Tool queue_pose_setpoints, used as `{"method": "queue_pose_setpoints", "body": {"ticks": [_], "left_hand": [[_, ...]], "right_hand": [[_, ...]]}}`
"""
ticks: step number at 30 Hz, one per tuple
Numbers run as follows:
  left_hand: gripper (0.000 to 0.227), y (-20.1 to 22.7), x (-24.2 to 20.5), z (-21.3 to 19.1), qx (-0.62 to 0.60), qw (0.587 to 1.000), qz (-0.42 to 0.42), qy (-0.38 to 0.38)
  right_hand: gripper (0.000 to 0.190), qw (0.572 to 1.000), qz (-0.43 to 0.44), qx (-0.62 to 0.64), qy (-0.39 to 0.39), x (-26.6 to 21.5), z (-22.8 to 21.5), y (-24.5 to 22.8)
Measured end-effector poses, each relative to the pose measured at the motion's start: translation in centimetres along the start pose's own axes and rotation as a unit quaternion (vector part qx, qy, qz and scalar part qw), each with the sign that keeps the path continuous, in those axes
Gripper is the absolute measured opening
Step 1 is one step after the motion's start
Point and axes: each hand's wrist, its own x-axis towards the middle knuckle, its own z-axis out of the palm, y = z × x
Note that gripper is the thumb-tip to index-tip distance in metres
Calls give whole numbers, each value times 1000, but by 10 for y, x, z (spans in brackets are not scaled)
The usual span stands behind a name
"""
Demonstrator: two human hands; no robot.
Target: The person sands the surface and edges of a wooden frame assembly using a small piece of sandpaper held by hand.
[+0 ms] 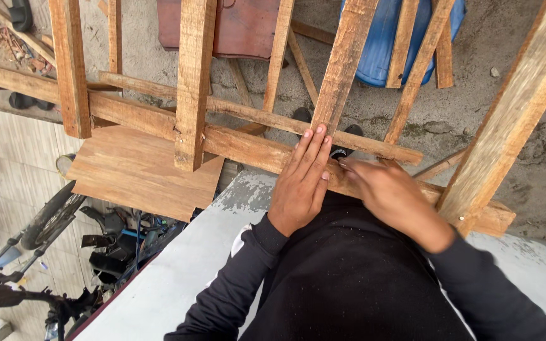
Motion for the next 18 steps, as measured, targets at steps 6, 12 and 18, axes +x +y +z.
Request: {"method": "queue_pose_setpoints", "body": {"ticks": [6, 12, 18], "left_hand": [[54, 2, 0, 2, -6, 1000, -6, 8], [53, -8, -13, -5, -183, 978, -56, 83], [41, -66, -25, -13, 57, 981, -107, 154]], "right_hand": [[35, 980, 104, -119, -119, -7, -27, -6], [22, 983, -110, 31, 143, -4, -12, -33], [21, 959, -105, -38, 261, 27, 12, -27]]}}
